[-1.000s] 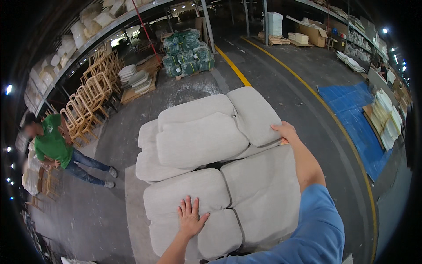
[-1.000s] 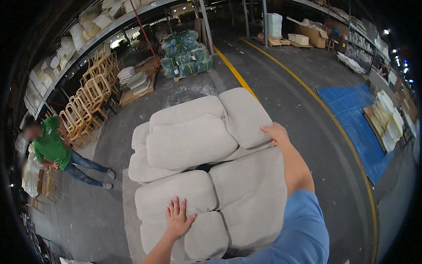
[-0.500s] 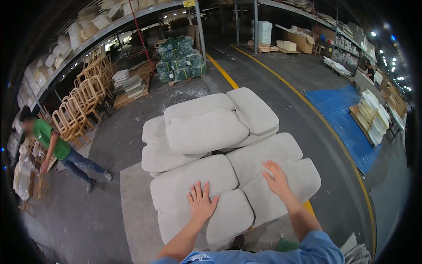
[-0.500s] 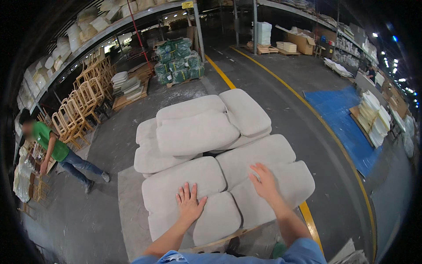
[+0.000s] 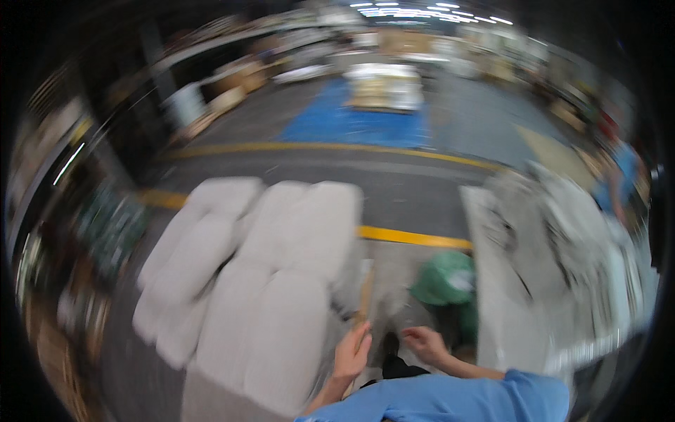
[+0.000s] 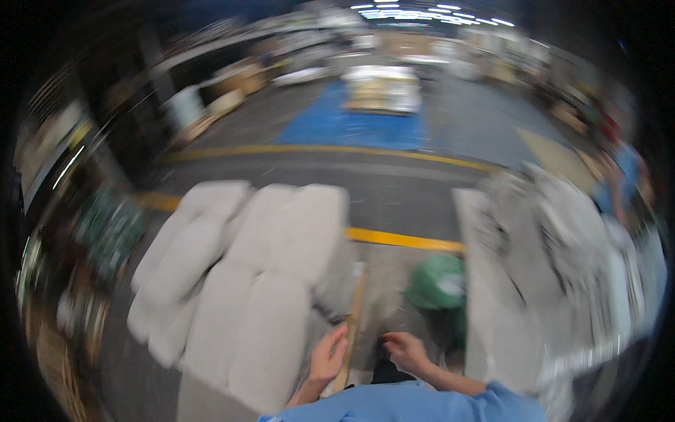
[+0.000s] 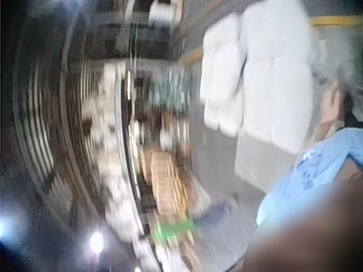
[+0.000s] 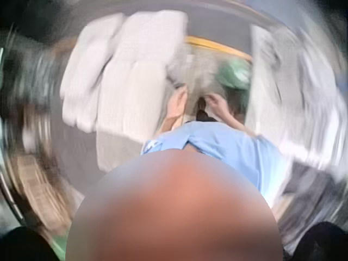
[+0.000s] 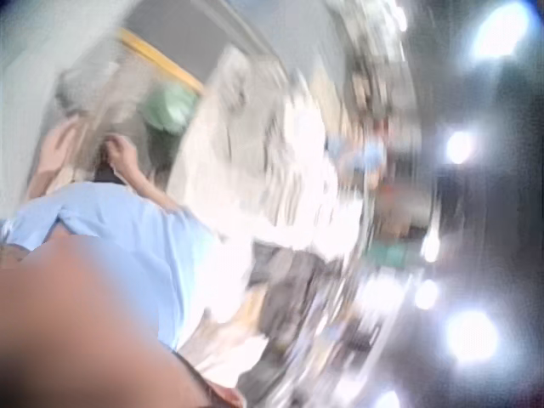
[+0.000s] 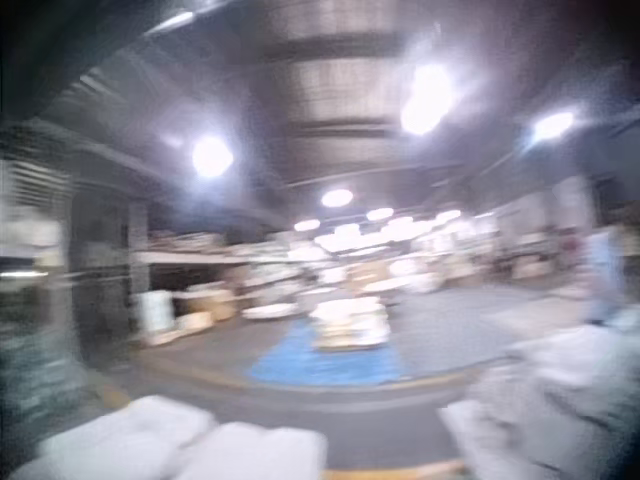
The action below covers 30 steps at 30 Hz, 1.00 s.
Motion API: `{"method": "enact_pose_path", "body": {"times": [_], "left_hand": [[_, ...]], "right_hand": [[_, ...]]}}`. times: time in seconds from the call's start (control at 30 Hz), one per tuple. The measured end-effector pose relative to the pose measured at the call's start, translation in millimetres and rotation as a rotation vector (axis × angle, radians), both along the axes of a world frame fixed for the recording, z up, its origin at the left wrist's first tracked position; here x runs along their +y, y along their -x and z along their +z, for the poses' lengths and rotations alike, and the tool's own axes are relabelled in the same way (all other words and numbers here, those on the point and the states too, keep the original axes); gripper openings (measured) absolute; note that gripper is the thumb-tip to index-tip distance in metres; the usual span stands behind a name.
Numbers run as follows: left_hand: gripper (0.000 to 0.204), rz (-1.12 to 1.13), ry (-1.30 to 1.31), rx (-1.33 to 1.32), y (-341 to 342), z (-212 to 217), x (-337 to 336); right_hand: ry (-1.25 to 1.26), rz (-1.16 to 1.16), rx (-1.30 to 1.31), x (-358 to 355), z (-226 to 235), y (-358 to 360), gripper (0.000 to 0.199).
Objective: The person inserts white foam cushions into gray fabric covers at a worktable in a factory. They repeatedly pick up a foam piece, open a cover, insert the foam, and adjust the cover to fit before stacking the finished cushion.
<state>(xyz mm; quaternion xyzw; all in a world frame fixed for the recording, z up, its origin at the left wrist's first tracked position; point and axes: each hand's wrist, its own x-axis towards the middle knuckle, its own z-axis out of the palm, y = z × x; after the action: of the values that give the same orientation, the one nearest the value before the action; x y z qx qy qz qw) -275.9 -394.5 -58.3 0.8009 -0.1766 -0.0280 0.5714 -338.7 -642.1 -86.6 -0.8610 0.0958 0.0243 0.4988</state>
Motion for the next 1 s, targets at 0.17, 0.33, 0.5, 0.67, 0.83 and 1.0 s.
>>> {"method": "enact_pose_path", "body": {"times": [0.17,0.33,0.5,0.67,0.83,1.0], "left_hand": [[0.033,-0.689,-0.104,0.256,49.3,-8.9,-54.7],[0.032,-0.682,-0.084,0.215,72.9,-5.8,-93.3],[0.033,-0.757,-0.135,0.445,73.1,-40.8,-136.2],[0.036,-0.829,-0.311,0.472,77.1,-54.6,-210.8],[0.041,-0.693,-0.314,0.493,85.9,-45.5,-294.1],[0.041,-0.618,-0.347,0.442,117.9,-56.4,-357.9]], "right_hand": [[-0.083,0.233,-0.010,-10.3,-3.3,79.3,0.036],[-0.045,0.071,0.109,-70.7,11.0,143.3,0.039],[0.038,-0.321,0.059,-137.5,-12.0,209.4,0.036],[-0.229,-0.667,-0.020,-259.2,-20.6,279.0,0.032],[-0.731,-1.274,-0.425,-463.4,28.7,347.7,0.014],[-0.798,-2.007,-0.876,-661.6,60.3,428.7,0.037]]}}
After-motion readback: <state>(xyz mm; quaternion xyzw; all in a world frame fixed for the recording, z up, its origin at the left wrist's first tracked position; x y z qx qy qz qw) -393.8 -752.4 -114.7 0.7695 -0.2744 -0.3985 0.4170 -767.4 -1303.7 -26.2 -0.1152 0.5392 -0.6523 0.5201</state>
